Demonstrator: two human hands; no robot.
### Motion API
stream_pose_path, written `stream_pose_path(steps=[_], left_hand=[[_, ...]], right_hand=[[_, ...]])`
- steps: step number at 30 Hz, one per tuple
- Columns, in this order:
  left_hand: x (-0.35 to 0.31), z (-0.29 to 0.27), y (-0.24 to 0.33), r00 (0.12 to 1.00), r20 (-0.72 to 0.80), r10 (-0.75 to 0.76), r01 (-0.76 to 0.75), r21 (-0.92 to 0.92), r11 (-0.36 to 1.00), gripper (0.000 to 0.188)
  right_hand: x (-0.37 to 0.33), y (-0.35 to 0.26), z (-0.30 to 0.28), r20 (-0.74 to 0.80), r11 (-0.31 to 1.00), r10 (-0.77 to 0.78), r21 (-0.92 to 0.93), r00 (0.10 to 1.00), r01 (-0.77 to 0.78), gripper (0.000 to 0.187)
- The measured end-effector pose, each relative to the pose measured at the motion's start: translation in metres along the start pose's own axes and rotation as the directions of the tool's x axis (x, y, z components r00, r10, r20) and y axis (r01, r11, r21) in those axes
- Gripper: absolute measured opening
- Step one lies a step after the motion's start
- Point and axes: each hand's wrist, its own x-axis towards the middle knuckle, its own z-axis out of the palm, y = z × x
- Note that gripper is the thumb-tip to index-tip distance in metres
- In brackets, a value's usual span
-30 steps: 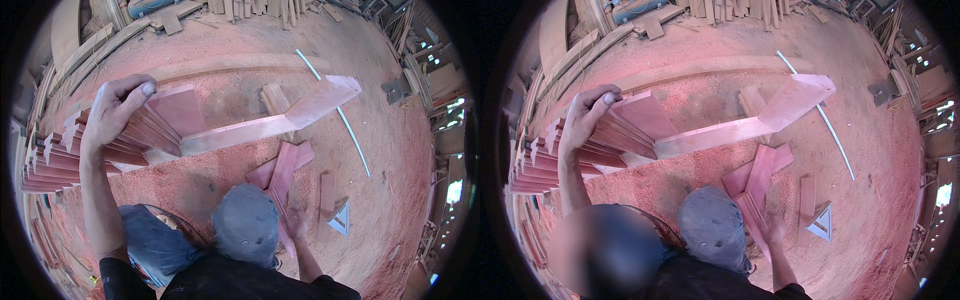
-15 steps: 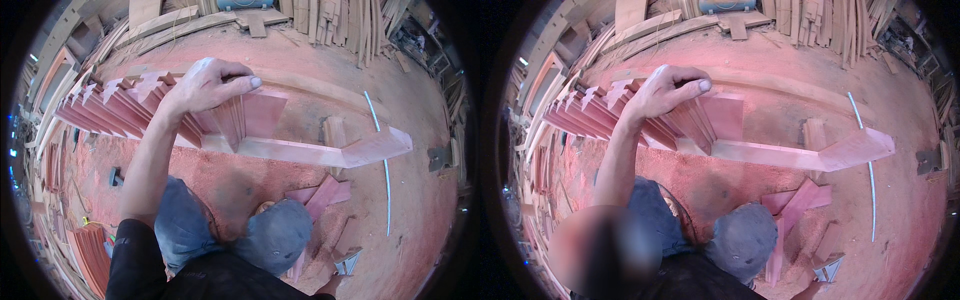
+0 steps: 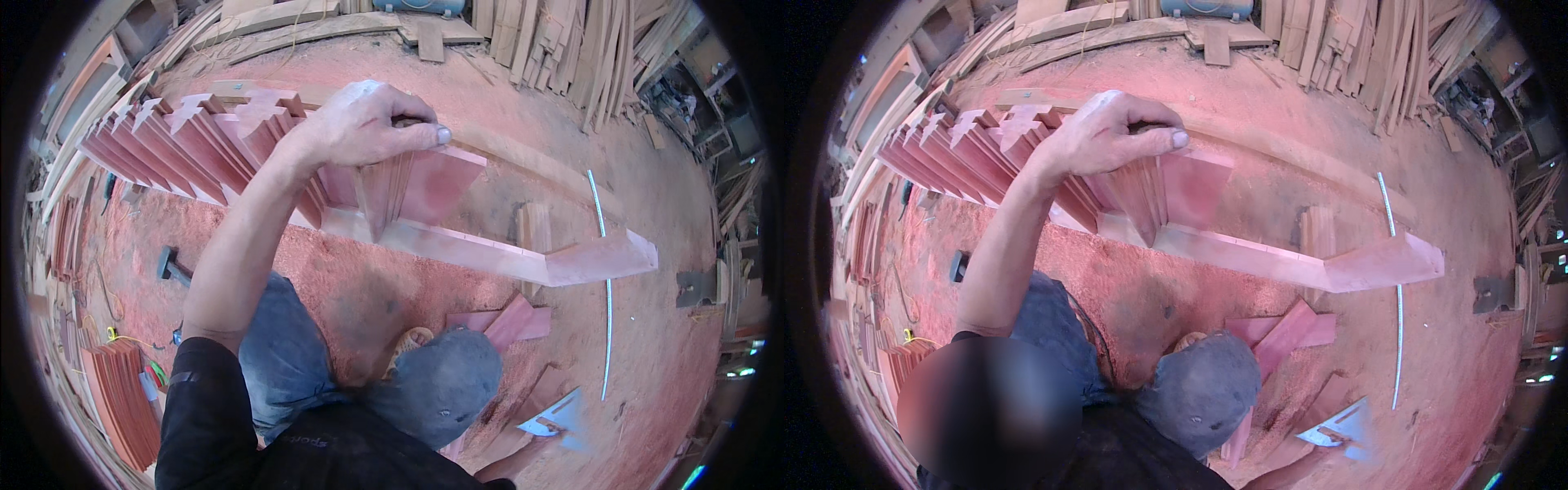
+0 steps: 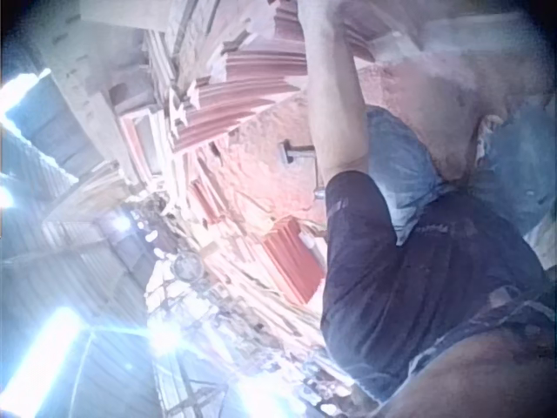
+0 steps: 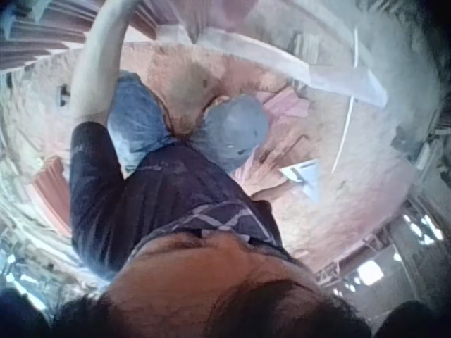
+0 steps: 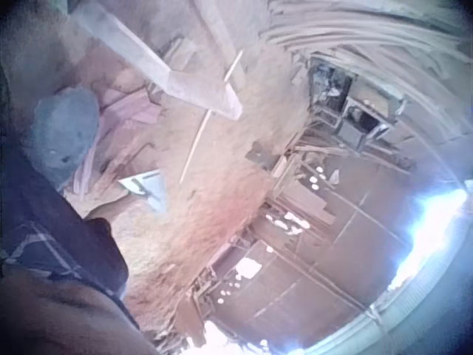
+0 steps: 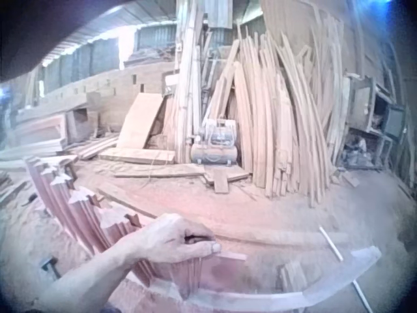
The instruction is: The person assembles small reddish wooden pieces by aligning them with a metal triangle guide and fastening them with a nail gun. They repeatedly pick up pieces, align them, and nail them together while sitting on the floor.
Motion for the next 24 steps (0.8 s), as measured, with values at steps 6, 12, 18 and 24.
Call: stream_pose_path(steps=[6, 12, 18, 24], left_hand=[[0.002, 0.0, 0.003, 1.0, 0.001, -0.028, 0.028, -0.008, 1.0, 0.044], [0.0, -0.001, 0.005, 0.999, -0.012, -0.047, 0.047, -0.031, 0.998, 0.041], [0.001, -0.003, 0.009, 0.998, 0.013, -0.054, 0.055, -0.049, 0.997, 0.037], [0.001, -0.004, 0.012, 0.997, 0.015, -0.07, 0.071, -0.047, 0.996, 0.04]], right_hand=[[-0.121, -0.163, 0.18, 0.586, 0.77, -0.479, -0.076, 0.653, 0.633, 0.042], [-0.296, -0.179, 0.385, 0.756, 0.902, -0.317, 0.054, 0.572, 0.428, 0.03], [-0.389, -0.16, 0.518, 0.818, 0.933, -0.359, 0.305, 0.449, 0.191, 0.03], [-0.344, -0.117, 0.574, 0.858, 0.753, -0.475, 0.281, 0.196, 0.595, 0.041]])
